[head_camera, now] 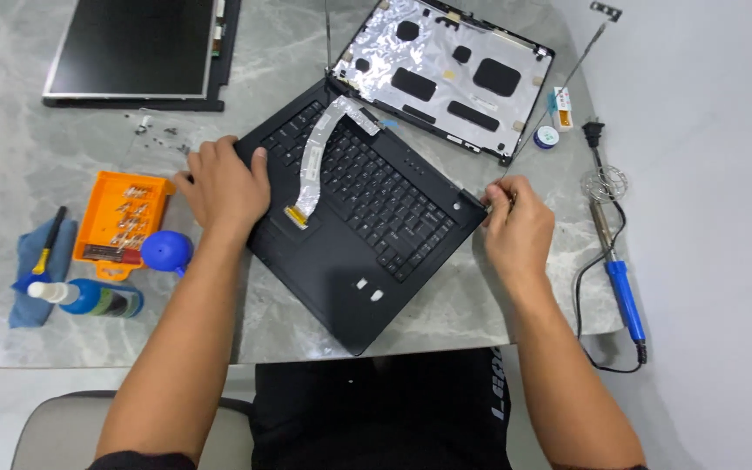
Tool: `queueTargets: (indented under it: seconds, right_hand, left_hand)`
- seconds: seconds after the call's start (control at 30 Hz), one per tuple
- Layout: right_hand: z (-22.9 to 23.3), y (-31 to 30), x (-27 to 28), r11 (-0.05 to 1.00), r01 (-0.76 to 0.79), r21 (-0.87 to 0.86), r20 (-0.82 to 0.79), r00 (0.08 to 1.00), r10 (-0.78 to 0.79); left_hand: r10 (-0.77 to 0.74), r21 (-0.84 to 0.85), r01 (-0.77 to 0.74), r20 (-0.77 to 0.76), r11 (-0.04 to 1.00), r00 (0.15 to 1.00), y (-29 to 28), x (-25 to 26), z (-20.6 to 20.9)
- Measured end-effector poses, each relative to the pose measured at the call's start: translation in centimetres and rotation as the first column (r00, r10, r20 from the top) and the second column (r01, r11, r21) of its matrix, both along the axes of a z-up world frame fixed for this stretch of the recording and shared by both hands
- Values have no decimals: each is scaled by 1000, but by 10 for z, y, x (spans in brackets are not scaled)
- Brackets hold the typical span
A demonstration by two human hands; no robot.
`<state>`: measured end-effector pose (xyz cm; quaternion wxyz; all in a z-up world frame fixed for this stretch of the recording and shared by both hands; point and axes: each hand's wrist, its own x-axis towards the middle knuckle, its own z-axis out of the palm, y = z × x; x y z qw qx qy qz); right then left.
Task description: The person uses a screwdriver to remove screws from the hinge area of a disassembled laptop. They then lift the screen assembly to detach it from the keyboard base and place it aside on the table.
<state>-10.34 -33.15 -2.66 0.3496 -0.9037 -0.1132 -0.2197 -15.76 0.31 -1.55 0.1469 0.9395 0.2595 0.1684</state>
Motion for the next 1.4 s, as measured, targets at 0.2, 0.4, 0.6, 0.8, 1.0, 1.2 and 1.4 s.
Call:
queueTargets:
  seconds: [0.2, 0.4, 0.6, 0.8, 1.0, 1.2, 1.4]
  right_hand:
    - [10, 6, 29, 997, -74, 4, 0, 997, 74]
    - [6, -3, 68, 991, -107, -76, 4, 994, 108]
    - [-13, -25, 101, 991, -88, -102, 77, 992, 96]
    - [-2, -24, 89, 995, -104, 6, 89, 991, 103]
    - [-7, -20, 93, 986, -163, 45, -68, 984, 166]
    - [27, -14, 75, 968, -250, -29, -365, 904, 222]
    - [32, -15, 78, 971, -240, 8, -447, 868, 218]
  left_hand:
    - [-16, -157, 6, -59, 988, 998, 3, 0, 15]
    - [-56, -231, 22, -141, 973, 988, 7, 1, 26]
    - [-197, -322, 107, -260, 941, 945, -17, -5, 52]
    - [-213, -353, 121, -234, 928, 949, -31, -18, 38]
    - [-184, -345, 85, -264, 935, 947, -45, -45, 47]
    - [-164, -288, 74, -304, 955, 938, -52, -60, 46]
    - [-192, -156, 158, -238, 975, 952, -42, -68, 38]
